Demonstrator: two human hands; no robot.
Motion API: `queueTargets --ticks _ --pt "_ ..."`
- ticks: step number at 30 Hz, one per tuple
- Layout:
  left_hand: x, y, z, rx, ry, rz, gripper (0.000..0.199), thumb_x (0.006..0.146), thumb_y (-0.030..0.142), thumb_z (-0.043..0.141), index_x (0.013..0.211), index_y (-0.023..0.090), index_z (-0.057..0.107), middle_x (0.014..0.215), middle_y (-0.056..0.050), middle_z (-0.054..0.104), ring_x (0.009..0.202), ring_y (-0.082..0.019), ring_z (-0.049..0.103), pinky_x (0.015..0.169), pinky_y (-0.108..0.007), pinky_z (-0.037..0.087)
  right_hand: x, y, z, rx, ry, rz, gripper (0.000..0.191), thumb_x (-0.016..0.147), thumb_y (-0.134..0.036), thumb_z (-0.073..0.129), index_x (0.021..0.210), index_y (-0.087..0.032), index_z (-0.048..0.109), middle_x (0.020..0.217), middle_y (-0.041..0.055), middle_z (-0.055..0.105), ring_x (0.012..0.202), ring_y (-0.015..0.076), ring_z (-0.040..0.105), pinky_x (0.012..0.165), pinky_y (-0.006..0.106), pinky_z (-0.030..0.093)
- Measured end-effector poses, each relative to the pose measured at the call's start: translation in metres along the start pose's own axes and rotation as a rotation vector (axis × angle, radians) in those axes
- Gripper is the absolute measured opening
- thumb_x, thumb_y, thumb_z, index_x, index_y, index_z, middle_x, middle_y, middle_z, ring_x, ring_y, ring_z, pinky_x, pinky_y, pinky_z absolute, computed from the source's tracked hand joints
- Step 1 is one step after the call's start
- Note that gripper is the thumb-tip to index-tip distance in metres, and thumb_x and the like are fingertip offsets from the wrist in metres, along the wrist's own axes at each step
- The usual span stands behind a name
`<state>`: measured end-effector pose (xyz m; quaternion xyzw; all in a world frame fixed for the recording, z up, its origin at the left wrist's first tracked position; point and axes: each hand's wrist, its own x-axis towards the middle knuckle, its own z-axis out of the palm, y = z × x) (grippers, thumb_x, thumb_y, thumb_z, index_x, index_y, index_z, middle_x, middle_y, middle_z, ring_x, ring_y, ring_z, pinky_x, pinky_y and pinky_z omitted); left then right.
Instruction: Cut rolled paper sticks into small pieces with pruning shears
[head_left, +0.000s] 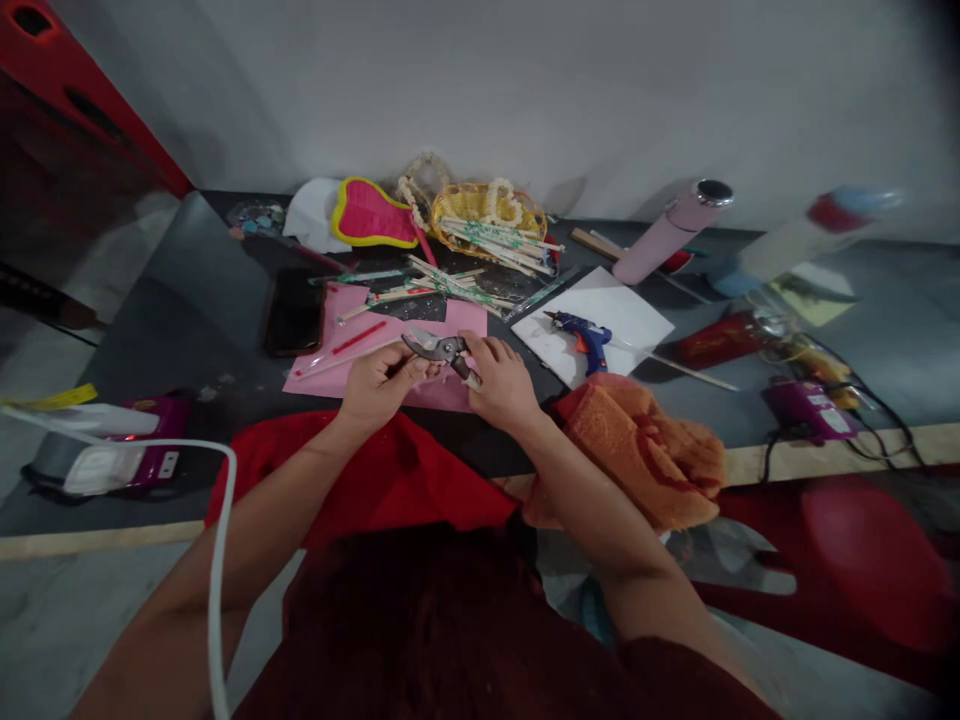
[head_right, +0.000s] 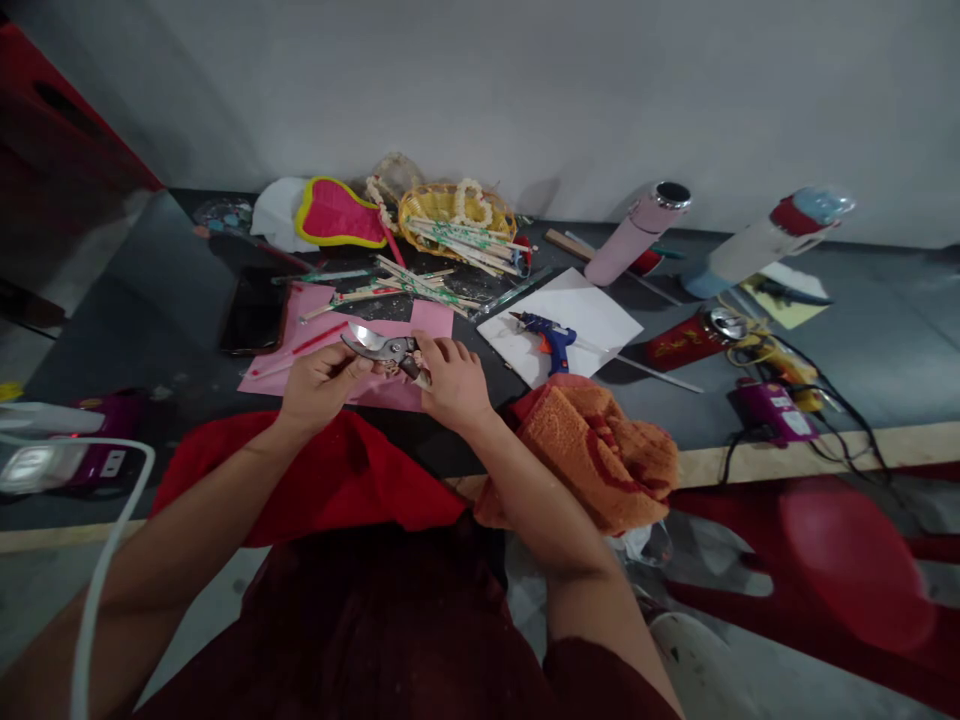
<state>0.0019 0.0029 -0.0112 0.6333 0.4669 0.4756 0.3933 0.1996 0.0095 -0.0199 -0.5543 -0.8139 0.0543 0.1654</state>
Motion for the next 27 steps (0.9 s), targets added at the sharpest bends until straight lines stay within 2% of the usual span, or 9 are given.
queueTargets --ticks 4,8,11,14,17,19,27 --pt "0.000 -0.005 0.001 0.115 0.074 -0.006 0.021 0.082 0.035 0.062 0.084 0.015 0.070 0.075 -0.002 0.072 0.068 -0.014 0.065 0.063 -0.022 0.050 0.002 0.003 0.001 -0.002 0.017 0.017 0.062 0.083 -0.023 0.046 0.143 -0.022 0.032 0.126 0.0120 0.053 0.111 0.0288 0.047 0.090 0.044 0.040" --pt "0.000 0.002 0.001 0.145 0.030 0.018 0.025 0.087 0.032 0.054 0.077 0.016 0.071 0.080 -0.003 0.074 0.081 -0.016 0.068 0.075 -0.024 0.052 0.002 0.005 0.000 0.037 0.000 0.002 0.068 0.081 -0.024 0.048 0.145 -0.023 0.027 0.129 0.0116 0.051 0.114 0.0298 0.046 0.091 0.046 0.040" --pt "0.002 0.007 -0.004 0.101 -0.048 0.034 0.027 0.087 0.031 0.053 0.073 0.016 0.071 0.078 -0.004 0.073 0.080 -0.016 0.067 0.077 -0.025 0.051 0.001 0.006 0.000 0.059 -0.004 -0.032 0.069 0.080 -0.025 0.049 0.146 -0.022 0.026 0.129 0.0113 0.050 0.114 0.0291 0.045 0.091 0.045 0.040" --pt "0.004 0.008 -0.012 -0.018 -0.187 -0.033 0.029 0.086 0.033 0.055 0.071 0.015 0.072 0.070 -0.005 0.071 0.060 -0.012 0.060 0.060 -0.023 0.048 0.001 0.009 0.000 0.078 0.013 -0.067 0.067 0.081 -0.024 0.047 0.145 -0.021 0.027 0.128 0.0112 0.050 0.114 0.0281 0.045 0.091 0.044 0.040" --pt "0.005 0.008 -0.017 -0.163 -0.295 -0.147 0.030 0.084 0.038 0.058 0.073 0.014 0.072 0.062 -0.005 0.069 0.040 -0.006 0.041 0.041 -0.021 0.033 0.002 0.013 0.000 0.094 0.013 -0.110 0.067 0.080 -0.024 0.050 0.144 -0.021 0.030 0.127 0.0110 0.052 0.113 0.0278 0.046 0.092 0.043 0.040" --pt "0.005 0.008 -0.017 -0.218 -0.301 -0.184 0.029 0.082 0.040 0.061 0.075 0.014 0.072 0.062 -0.006 0.069 0.039 -0.005 0.036 0.038 -0.021 0.028 0.002 0.013 -0.001 0.094 -0.001 -0.121 0.067 0.079 -0.023 0.051 0.144 -0.021 0.033 0.126 0.0108 0.053 0.112 0.0277 0.047 0.093 0.043 0.040" --pt "0.006 0.009 -0.013 -0.288 -0.246 -0.256 0.028 0.081 0.040 0.062 0.079 0.014 0.072 0.060 -0.004 0.068 0.036 -0.004 0.032 0.036 -0.019 0.021 0.000 0.007 -0.004 0.043 -0.008 -0.057 0.053 0.086 -0.026 0.048 0.139 -0.021 0.040 0.119 0.0108 0.058 0.106 0.0263 0.053 0.091 0.039 0.042"
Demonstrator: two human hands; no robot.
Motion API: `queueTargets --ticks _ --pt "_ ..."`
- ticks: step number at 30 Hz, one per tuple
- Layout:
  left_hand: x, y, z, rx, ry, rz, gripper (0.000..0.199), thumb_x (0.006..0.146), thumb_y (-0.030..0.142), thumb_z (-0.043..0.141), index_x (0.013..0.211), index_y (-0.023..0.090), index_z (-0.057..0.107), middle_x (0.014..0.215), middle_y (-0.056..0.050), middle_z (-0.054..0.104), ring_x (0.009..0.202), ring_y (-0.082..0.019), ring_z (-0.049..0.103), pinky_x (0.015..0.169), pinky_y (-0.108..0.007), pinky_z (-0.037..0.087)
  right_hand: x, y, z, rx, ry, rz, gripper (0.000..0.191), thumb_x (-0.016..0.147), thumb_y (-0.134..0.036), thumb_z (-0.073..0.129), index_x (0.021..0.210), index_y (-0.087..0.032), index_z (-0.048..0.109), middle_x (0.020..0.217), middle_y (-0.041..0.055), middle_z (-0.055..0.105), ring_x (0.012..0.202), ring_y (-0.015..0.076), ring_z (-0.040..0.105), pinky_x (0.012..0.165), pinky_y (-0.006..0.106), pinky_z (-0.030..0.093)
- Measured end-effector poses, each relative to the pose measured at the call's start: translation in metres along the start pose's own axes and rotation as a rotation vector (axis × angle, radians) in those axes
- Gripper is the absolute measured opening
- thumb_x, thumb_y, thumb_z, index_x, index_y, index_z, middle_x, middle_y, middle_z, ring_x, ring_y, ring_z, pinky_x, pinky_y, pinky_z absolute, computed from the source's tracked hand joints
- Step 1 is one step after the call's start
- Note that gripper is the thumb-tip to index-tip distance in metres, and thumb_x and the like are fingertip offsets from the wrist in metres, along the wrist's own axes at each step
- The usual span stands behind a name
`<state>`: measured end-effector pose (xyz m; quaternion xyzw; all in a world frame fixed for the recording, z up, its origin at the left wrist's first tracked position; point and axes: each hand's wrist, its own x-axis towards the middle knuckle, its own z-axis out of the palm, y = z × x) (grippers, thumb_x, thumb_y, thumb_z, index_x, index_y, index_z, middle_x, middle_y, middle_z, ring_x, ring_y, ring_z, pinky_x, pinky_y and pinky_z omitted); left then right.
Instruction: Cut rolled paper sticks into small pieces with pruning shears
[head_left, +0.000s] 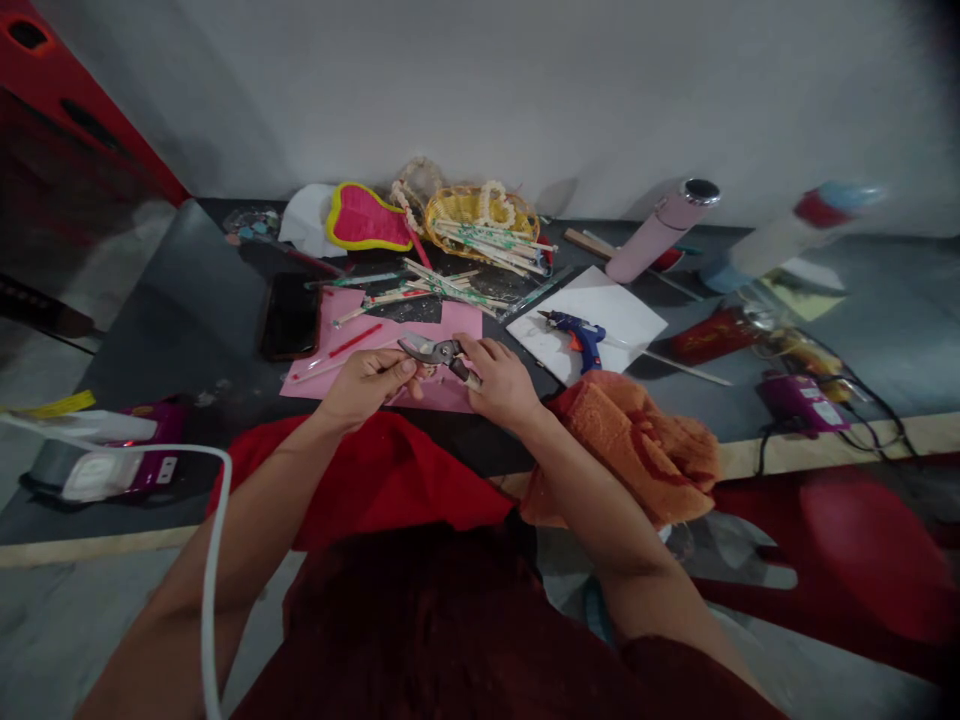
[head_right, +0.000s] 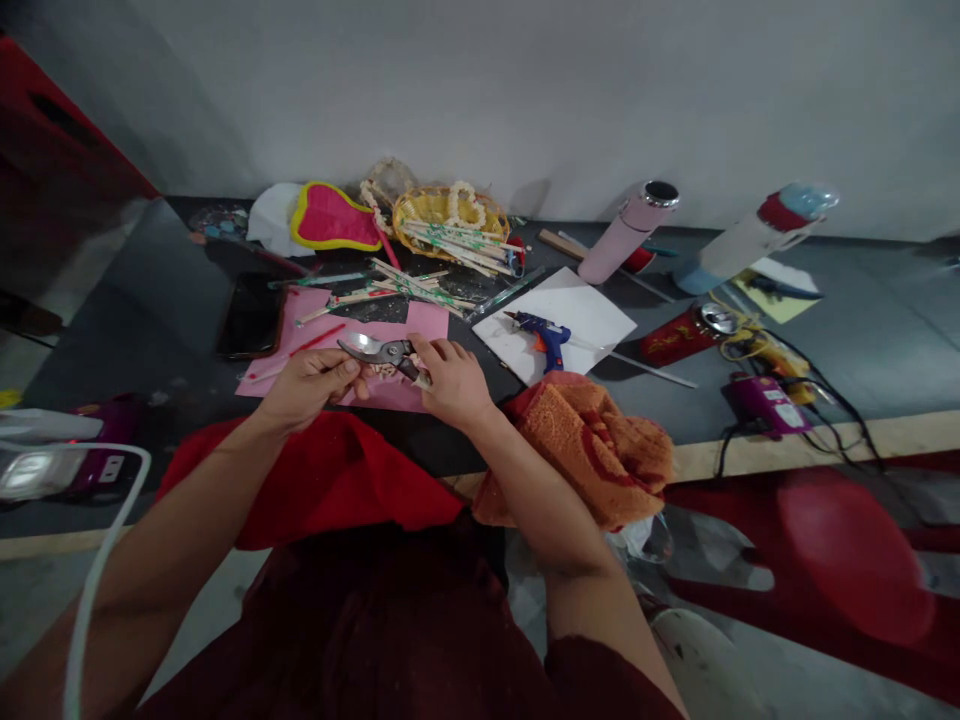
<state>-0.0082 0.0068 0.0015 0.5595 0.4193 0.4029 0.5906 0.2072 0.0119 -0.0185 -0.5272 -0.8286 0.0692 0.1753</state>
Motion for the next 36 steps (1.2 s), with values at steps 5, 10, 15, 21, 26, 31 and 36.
queueTargets --ticks 5,10,15,21,26,31,36 --pt "0.001 -0.001 0.003 0.214 0.070 0.117 0.027 0.083 0.037 0.059 0.075 0.014 0.072 0.071 -0.006 0.071 0.056 -0.011 0.059 0.052 -0.021 0.045 0.000 0.000 0.001 0.025 -0.005 0.033 0.056 0.083 -0.025 0.050 0.138 -0.020 0.040 0.115 0.0100 0.059 0.103 0.0260 0.054 0.089 0.038 0.043" --pt "0.001 -0.004 0.006 0.447 0.217 0.231 0.020 0.083 0.028 0.057 0.081 0.016 0.073 0.091 -0.006 0.075 0.087 -0.019 0.068 0.079 -0.027 0.052 0.002 0.000 0.001 0.028 0.009 0.057 0.059 0.083 -0.025 0.049 0.140 -0.020 0.036 0.121 0.0113 0.056 0.106 0.0274 0.052 0.089 0.041 0.043" --pt "0.002 -0.007 0.001 0.458 0.125 0.234 0.025 0.087 0.027 0.051 0.077 0.017 0.072 0.087 -0.005 0.075 0.087 -0.019 0.069 0.082 -0.028 0.053 0.002 0.004 0.001 -0.005 -0.012 0.025 0.065 0.084 -0.030 0.049 0.145 -0.021 0.030 0.127 0.0120 0.052 0.112 0.0295 0.047 0.089 0.044 0.043" --pt "0.001 -0.002 0.000 0.362 0.039 0.199 0.029 0.086 0.034 0.054 0.071 0.017 0.072 0.084 -0.006 0.074 0.089 -0.020 0.069 0.083 -0.028 0.053 0.002 0.005 0.002 0.035 0.009 0.017 0.062 0.082 -0.024 0.048 0.143 -0.022 0.034 0.123 0.0107 0.055 0.110 0.0279 0.049 0.090 0.043 0.042" --pt "-0.002 0.004 0.005 0.369 0.093 0.200 0.030 0.087 0.032 0.053 0.068 0.016 0.070 0.078 -0.005 0.073 0.079 -0.016 0.068 0.076 -0.025 0.053 -0.001 0.000 0.001 0.047 0.027 0.025 0.059 0.082 -0.019 0.047 0.140 -0.022 0.038 0.115 0.0092 0.059 0.103 0.0249 0.054 0.089 0.037 0.044" --pt "-0.002 0.000 0.008 0.418 0.171 0.232 0.024 0.085 0.030 0.055 0.072 0.015 0.069 0.078 -0.005 0.073 0.072 -0.015 0.066 0.070 -0.025 0.052 -0.002 -0.002 0.000 0.018 0.010 0.040 0.056 0.083 -0.021 0.047 0.138 -0.020 0.039 0.111 0.0097 0.060 0.097 0.0238 0.055 0.088 0.035 0.044" --pt "0.000 -0.006 0.008 0.493 0.325 0.268 0.017 0.082 0.028 0.059 0.084 0.016 0.070 0.088 -0.004 0.074 0.078 -0.015 0.066 0.069 -0.023 0.051 0.001 -0.002 -0.001 0.017 0.007 0.064 0.059 0.081 -0.023 0.049 0.139 -0.021 0.038 0.118 0.0110 0.058 0.104 0.0272 0.053 0.089 0.040 0.044"
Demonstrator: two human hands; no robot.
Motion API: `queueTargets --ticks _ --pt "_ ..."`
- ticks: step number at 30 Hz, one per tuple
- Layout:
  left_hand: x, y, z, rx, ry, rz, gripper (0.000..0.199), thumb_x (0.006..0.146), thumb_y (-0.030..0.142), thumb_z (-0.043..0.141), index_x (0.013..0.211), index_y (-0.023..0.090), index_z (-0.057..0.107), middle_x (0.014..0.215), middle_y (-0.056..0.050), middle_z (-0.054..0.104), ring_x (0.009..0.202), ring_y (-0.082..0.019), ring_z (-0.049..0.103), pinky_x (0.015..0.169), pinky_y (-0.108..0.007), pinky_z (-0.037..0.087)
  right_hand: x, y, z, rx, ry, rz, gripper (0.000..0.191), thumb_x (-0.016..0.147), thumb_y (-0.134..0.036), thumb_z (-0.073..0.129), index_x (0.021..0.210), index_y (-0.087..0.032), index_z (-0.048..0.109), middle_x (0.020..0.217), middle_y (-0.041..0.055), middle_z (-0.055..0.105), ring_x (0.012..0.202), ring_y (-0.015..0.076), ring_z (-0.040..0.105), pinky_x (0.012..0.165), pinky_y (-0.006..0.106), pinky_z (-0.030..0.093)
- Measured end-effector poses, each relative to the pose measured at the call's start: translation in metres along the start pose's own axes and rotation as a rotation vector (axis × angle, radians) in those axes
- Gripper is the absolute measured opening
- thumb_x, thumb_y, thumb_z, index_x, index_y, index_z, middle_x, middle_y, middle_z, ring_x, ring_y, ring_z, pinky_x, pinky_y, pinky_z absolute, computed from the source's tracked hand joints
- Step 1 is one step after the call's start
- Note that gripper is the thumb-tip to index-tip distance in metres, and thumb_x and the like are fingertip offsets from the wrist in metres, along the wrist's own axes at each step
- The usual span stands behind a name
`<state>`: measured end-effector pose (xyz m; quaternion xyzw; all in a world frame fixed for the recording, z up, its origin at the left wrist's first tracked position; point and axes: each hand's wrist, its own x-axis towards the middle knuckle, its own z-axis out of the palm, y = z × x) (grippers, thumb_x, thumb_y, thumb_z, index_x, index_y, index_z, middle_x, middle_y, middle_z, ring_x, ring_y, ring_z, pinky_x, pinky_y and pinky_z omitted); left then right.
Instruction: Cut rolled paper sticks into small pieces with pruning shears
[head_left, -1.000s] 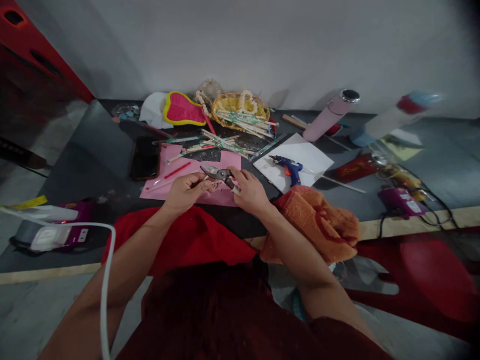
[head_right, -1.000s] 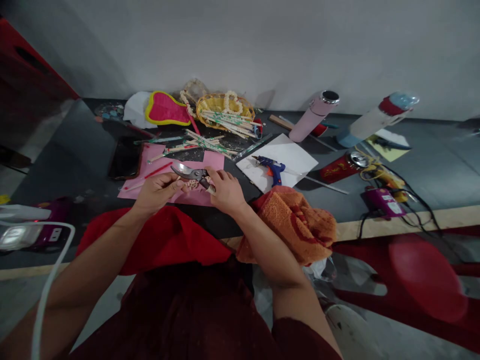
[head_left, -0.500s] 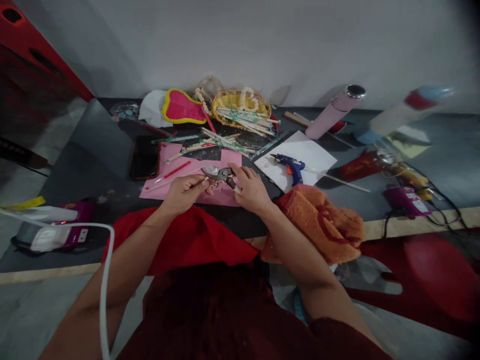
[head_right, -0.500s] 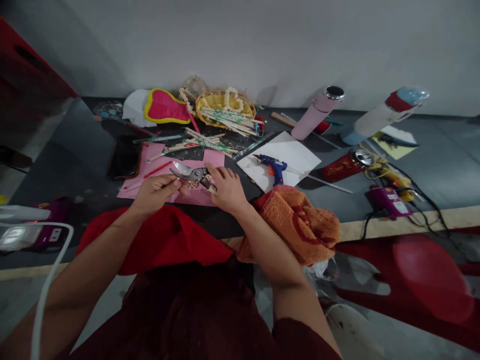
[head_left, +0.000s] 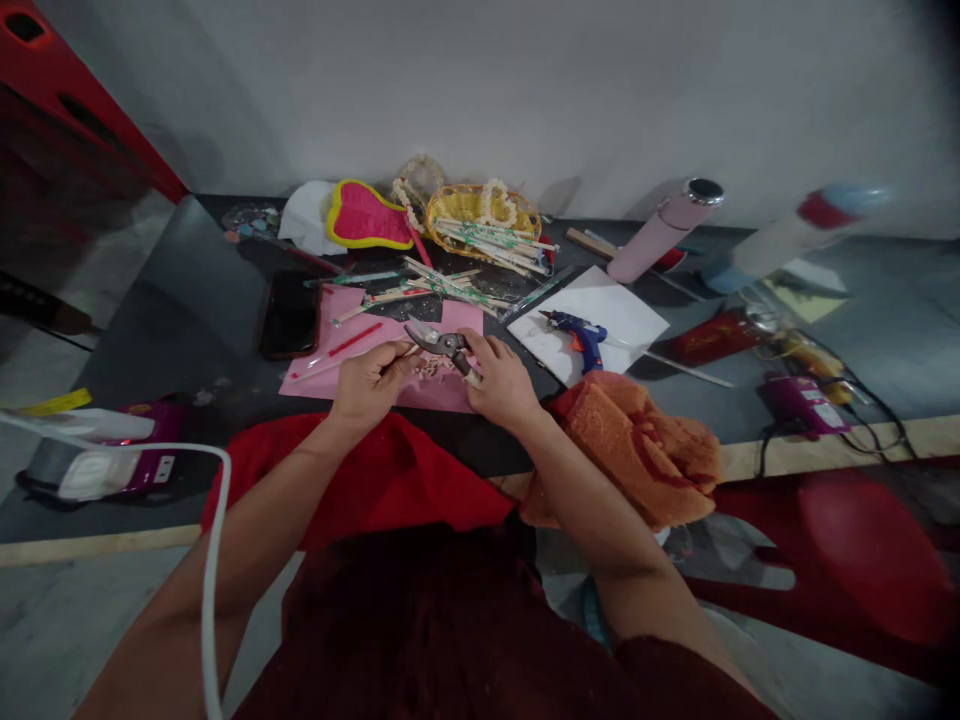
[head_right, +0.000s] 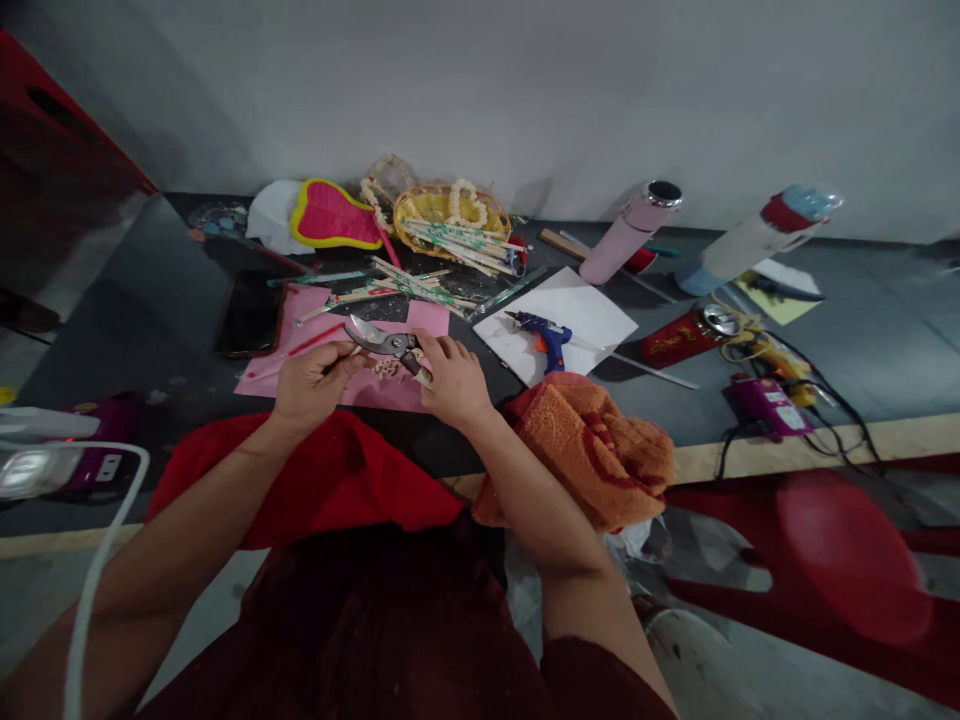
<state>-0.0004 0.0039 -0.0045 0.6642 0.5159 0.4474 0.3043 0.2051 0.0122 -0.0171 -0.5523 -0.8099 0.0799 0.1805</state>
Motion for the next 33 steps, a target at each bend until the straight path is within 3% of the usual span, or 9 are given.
queueTargets --ticks 4,7,13,21,26,30,33 --pt "0.001 -0.004 -0.002 0.049 -0.069 0.053 0.025 0.087 0.028 0.051 0.073 0.016 0.069 0.080 -0.004 0.073 0.058 -0.011 0.060 0.055 -0.021 0.046 0.001 0.004 0.000 -0.027 -0.005 -0.029 0.065 0.081 -0.024 0.050 0.143 -0.021 0.033 0.125 0.0117 0.055 0.111 0.0292 0.049 0.090 0.043 0.043" --pt "0.002 -0.003 -0.003 0.035 -0.121 0.059 0.026 0.087 0.025 0.049 0.076 0.015 0.070 0.077 -0.003 0.073 0.048 -0.008 0.054 0.049 -0.020 0.043 0.001 0.008 0.000 -0.017 -0.010 -0.042 0.064 0.081 -0.025 0.050 0.143 -0.021 0.034 0.125 0.0115 0.055 0.112 0.0294 0.048 0.091 0.043 0.042" --pt "0.001 0.004 -0.004 -0.020 -0.114 0.038 0.024 0.087 0.024 0.051 0.074 0.016 0.071 0.079 -0.005 0.074 0.073 -0.015 0.066 0.067 -0.023 0.051 0.000 0.005 -0.001 0.014 -0.003 -0.024 0.060 0.081 -0.023 0.049 0.141 -0.023 0.038 0.117 0.0097 0.059 0.106 0.0270 0.053 0.091 0.039 0.043" --pt "0.000 0.003 -0.003 -0.004 -0.076 0.034 0.020 0.085 0.026 0.055 0.078 0.015 0.070 0.081 -0.004 0.075 0.077 -0.014 0.069 0.071 -0.021 0.052 -0.003 -0.001 -0.001 0.028 0.000 -0.013 0.053 0.083 -0.022 0.048 0.136 -0.022 0.043 0.106 0.0078 0.062 0.095 0.0239 0.057 0.084 0.034 0.046" --pt "0.001 0.000 -0.002 0.021 -0.093 0.033 0.023 0.086 0.023 0.052 0.077 0.014 0.071 0.084 -0.005 0.075 0.081 -0.016 0.069 0.074 -0.022 0.052 0.001 0.003 0.003 0.011 0.010 -0.036 0.060 0.081 -0.022 0.050 0.140 -0.022 0.038 0.119 0.0103 0.058 0.108 0.0273 0.052 0.091 0.040 0.044" --pt "0.001 0.000 -0.003 -0.024 -0.136 0.028 0.024 0.086 0.022 0.052 0.077 0.014 0.072 0.082 -0.006 0.074 0.077 -0.016 0.068 0.070 -0.023 0.052 0.002 0.008 0.005 0.011 0.002 -0.054 0.065 0.082 -0.021 0.049 0.144 -0.023 0.031 0.124 0.0118 0.054 0.112 0.0294 0.049 0.090 0.045 0.044" --pt "0.001 -0.001 -0.004 -0.097 -0.170 -0.033 0.023 0.085 0.025 0.053 0.080 0.013 0.072 0.075 -0.005 0.072 0.056 -0.010 0.059 0.054 -0.021 0.047 0.002 0.012 0.006 0.045 0.000 -0.071 0.068 0.082 -0.021 0.049 0.146 -0.024 0.027 0.125 0.0122 0.053 0.113 0.0307 0.048 0.090 0.048 0.045"
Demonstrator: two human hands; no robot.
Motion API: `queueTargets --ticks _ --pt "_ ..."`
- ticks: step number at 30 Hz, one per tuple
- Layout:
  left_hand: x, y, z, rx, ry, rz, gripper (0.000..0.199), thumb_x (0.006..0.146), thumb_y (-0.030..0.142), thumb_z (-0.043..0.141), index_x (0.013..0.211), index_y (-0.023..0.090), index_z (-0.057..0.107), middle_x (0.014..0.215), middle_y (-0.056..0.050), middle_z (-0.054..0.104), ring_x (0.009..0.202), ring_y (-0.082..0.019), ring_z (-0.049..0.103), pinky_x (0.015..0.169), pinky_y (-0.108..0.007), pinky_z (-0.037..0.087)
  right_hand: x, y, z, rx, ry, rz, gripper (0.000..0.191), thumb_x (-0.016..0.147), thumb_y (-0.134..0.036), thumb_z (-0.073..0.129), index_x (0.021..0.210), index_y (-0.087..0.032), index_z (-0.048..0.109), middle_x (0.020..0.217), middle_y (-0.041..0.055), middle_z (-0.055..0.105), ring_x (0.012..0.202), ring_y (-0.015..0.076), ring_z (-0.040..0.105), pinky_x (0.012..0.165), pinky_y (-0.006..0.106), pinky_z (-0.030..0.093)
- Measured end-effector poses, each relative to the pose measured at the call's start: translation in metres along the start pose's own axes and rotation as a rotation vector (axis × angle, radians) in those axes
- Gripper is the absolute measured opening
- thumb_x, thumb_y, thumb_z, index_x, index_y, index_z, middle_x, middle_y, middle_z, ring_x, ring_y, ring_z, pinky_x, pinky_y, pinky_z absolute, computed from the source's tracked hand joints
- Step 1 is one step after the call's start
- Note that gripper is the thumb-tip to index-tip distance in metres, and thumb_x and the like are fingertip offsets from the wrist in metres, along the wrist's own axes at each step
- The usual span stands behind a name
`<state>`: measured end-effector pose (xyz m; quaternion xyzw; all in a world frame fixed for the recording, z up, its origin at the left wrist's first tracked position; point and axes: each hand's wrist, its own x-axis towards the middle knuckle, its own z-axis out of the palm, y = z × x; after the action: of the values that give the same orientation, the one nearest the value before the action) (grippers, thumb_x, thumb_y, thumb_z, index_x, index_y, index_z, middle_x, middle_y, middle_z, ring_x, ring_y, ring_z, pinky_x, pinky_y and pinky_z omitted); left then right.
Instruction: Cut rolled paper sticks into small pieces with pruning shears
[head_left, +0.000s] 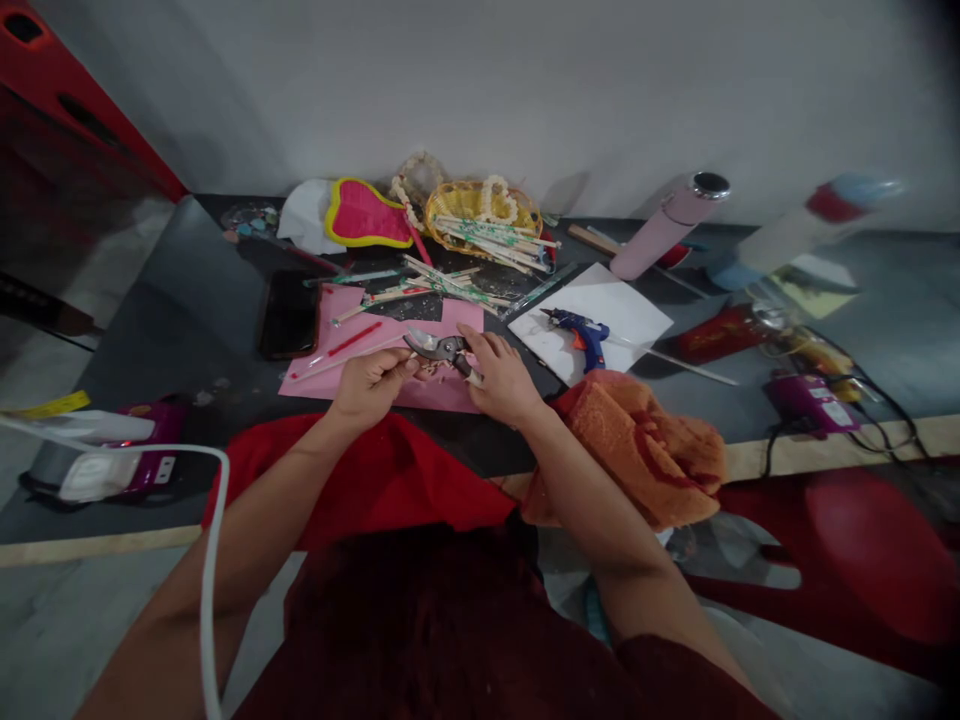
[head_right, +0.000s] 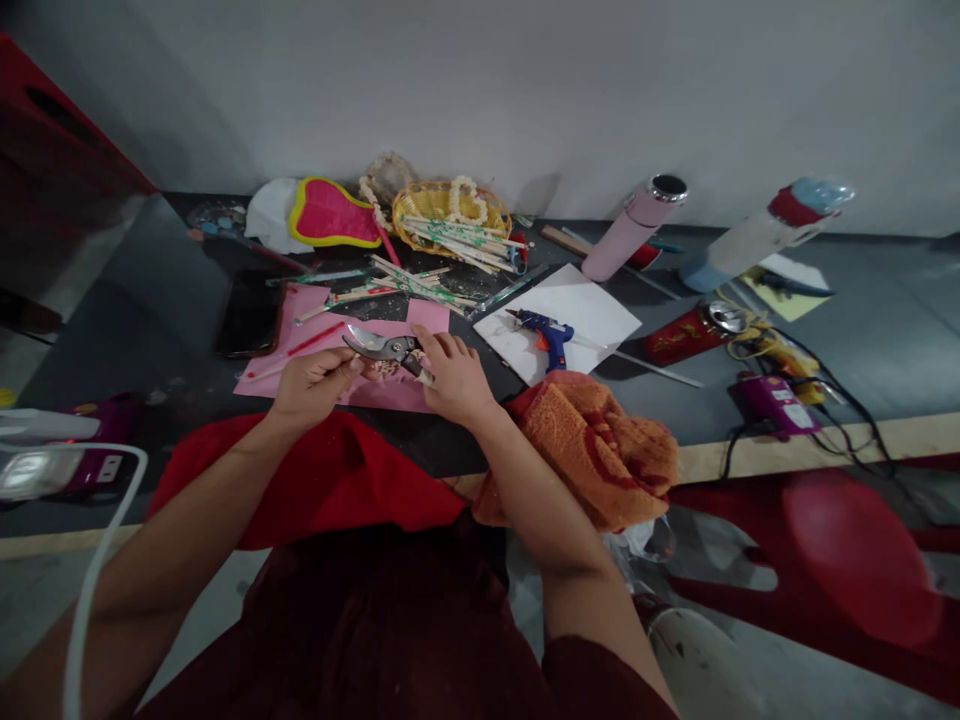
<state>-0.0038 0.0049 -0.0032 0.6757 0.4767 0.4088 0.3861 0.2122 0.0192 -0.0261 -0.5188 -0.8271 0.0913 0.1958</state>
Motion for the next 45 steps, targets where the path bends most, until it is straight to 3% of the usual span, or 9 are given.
queueTargets --ticks 3,9,13,16,20,26,34,40,45 --pt "0.000 0.000 -0.002 -0.122 -0.050 -0.062 0.023 0.085 0.029 0.056 0.081 0.013 0.072 0.073 -0.005 0.071 0.042 -0.005 0.045 0.042 -0.019 0.037 0.001 0.004 0.001 0.037 0.005 -0.033 0.073 0.080 -0.020 0.049 0.148 -0.025 0.022 0.126 0.0115 0.052 0.114 0.0306 0.046 0.091 0.050 0.045" --pt "0.000 0.003 -0.008 -0.436 -0.191 -0.205 0.027 0.080 0.038 0.065 0.081 0.012 0.070 0.061 -0.005 0.068 0.036 -0.002 0.035 0.036 -0.016 0.023 0.000 0.008 0.002 0.112 0.011 -0.127 0.074 0.081 -0.018 0.048 0.148 -0.025 0.019 0.131 0.0103 0.049 0.116 0.0276 0.045 0.096 0.048 0.044" --pt "-0.002 0.005 -0.011 -0.612 -0.320 -0.328 0.031 0.074 0.041 0.071 0.080 0.011 0.068 0.055 -0.007 0.067 0.033 -0.001 0.032 0.034 -0.015 0.018 0.000 0.007 0.001 0.144 0.030 -0.197 0.066 0.083 -0.022 0.049 0.145 -0.022 0.027 0.126 0.0115 0.051 0.114 0.0274 0.046 0.099 0.047 0.042" --pt "-0.002 0.008 -0.012 -0.651 -0.342 -0.359 0.033 0.072 0.042 0.074 0.076 0.010 0.068 0.056 -0.008 0.068 0.033 0.000 0.033 0.034 -0.015 0.016 0.000 0.005 -0.002 0.150 0.055 -0.206 0.061 0.079 -0.021 0.053 0.138 -0.019 0.038 0.118 0.0111 0.055 0.109 0.0270 0.048 0.098 0.045 0.042" --pt "-0.001 0.011 -0.012 -0.649 -0.305 -0.354 0.033 0.072 0.041 0.074 0.077 0.009 0.068 0.058 -0.008 0.069 0.033 0.000 0.033 0.035 -0.014 0.021 -0.001 0.001 -0.005 0.113 0.080 -0.146 0.061 0.073 -0.016 0.054 0.133 -0.018 0.045 0.112 0.0102 0.058 0.105 0.0261 0.051 0.095 0.042 0.044" --pt "0.000 0.007 -0.008 -0.606 -0.215 -0.295 0.031 0.076 0.041 0.070 0.079 0.010 0.067 0.060 -0.006 0.068 0.035 0.000 0.035 0.036 -0.014 0.024 -0.004 -0.001 0.003 0.064 0.078 -0.070 0.056 0.078 -0.018 0.051 0.133 -0.018 0.044 0.112 0.0117 0.058 0.106 0.0268 0.053 0.093 0.040 0.046" --pt "0.001 0.002 0.003 -0.188 0.114 -0.052 0.015 0.080 0.028 0.064 0.081 0.013 0.068 0.073 -0.003 0.071 0.049 -0.006 0.051 0.048 -0.017 0.042 -0.001 -0.004 -0.003 0.035 0.038 0.005 0.060 0.079 -0.018 0.051 0.137 -0.021 0.040 0.119 0.0107 0.057 0.109 0.0277 0.051 0.094 0.044 0.045" --pt "-0.002 0.000 0.002 -0.183 0.059 -0.075 0.021 0.085 0.030 0.057 0.081 0.013 0.070 0.079 -0.007 0.073 0.045 -0.006 0.051 0.044 -0.018 0.041 0.001 0.003 -0.002 0.102 0.056 -0.067 0.062 0.078 -0.018 0.052 0.138 -0.021 0.035 0.128 0.0109 0.054 0.113 0.0276 0.050 0.095 0.046 0.044" --pt "0.000 -0.006 0.001 -0.389 0.074 -0.145 0.029 0.083 0.039 0.061 0.088 0.011 0.069 0.076 -0.009 0.072 0.041 -0.004 0.046 0.040 -0.018 0.037 0.001 0.005 0.001 0.270 0.162 -0.082 0.035 0.078 -0.023 0.054 0.113 -0.019 0.050 0.107 0.0095 0.061 0.097 0.0228 0.057 0.087 0.039 0.049"
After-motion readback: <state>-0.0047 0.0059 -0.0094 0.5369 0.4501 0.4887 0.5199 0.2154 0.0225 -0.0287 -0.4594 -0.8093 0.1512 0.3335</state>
